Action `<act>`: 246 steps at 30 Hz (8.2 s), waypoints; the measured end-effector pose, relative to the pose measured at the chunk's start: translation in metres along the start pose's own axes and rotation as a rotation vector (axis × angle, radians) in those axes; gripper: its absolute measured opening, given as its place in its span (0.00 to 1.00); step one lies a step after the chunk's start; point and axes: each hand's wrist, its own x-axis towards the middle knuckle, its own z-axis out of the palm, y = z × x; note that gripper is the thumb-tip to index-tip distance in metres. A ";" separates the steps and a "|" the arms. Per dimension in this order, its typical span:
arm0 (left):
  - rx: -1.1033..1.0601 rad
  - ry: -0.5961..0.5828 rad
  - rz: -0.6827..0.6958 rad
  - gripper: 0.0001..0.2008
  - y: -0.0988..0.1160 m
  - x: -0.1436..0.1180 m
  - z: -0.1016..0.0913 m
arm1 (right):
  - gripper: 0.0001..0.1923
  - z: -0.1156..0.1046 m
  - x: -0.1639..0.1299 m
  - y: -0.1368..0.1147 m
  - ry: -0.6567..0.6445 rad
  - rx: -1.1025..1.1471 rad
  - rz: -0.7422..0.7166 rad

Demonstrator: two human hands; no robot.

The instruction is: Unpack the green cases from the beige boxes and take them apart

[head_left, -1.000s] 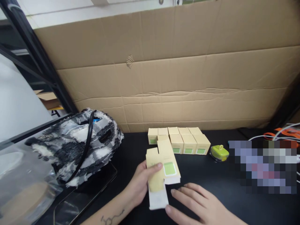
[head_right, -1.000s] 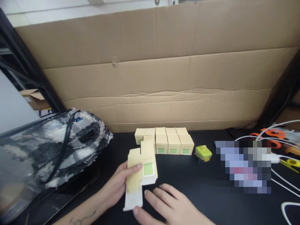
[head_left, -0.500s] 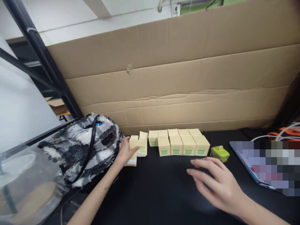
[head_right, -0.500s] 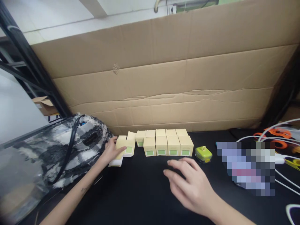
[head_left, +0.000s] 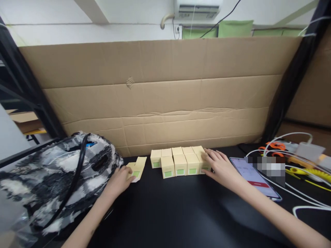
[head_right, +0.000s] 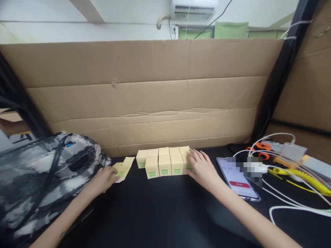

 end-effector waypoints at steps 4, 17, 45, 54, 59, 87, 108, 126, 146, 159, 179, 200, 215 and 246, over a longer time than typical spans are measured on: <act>-0.038 0.092 0.045 0.11 -0.006 -0.001 -0.005 | 0.08 -0.008 -0.001 0.004 -0.066 0.055 -0.045; -0.620 -0.046 0.580 0.45 0.091 -0.074 -0.014 | 0.29 -0.036 -0.034 -0.076 -0.125 0.772 -0.072; -0.464 -0.118 0.531 0.41 0.104 -0.090 -0.010 | 0.11 -0.028 -0.053 -0.092 -0.005 1.107 -0.080; -0.620 -0.305 0.450 0.29 0.106 -0.092 -0.030 | 0.10 -0.038 -0.055 -0.100 -0.374 1.691 0.201; -0.744 -0.343 0.477 0.33 0.103 -0.091 -0.029 | 0.10 -0.040 -0.058 -0.106 -0.315 1.428 0.131; -0.736 -0.632 0.170 0.31 0.140 -0.022 -0.056 | 0.25 -0.028 -0.042 -0.098 -0.566 1.939 0.573; -1.285 -0.567 0.169 0.30 0.110 -0.043 -0.017 | 0.24 -0.025 -0.005 0.005 -0.193 1.044 0.305; -1.380 -0.531 0.148 0.26 0.101 -0.059 0.009 | 0.29 0.002 -0.013 0.061 -0.370 0.575 -0.034; -1.710 -0.372 -0.177 0.19 0.122 -0.077 0.022 | 0.17 -0.034 -0.037 -0.095 0.246 0.295 -0.583; -1.773 -0.339 -0.207 0.24 0.125 -0.077 0.030 | 0.11 -0.007 -0.036 -0.100 0.372 0.309 -0.478; -1.752 -0.312 -0.184 0.22 0.128 -0.085 0.029 | 0.22 -0.019 -0.040 -0.106 0.517 0.349 -0.545; -1.852 -0.151 -0.271 0.25 0.127 -0.078 0.036 | 0.13 -0.027 -0.032 -0.099 0.454 0.349 -0.566; -1.542 -0.236 -0.044 0.17 0.121 -0.078 0.044 | 0.27 -0.029 -0.038 -0.098 0.270 0.316 -0.728; 0.122 0.044 0.197 0.16 0.027 -0.028 -0.037 | 0.20 -0.024 -0.044 -0.105 0.423 0.451 -0.580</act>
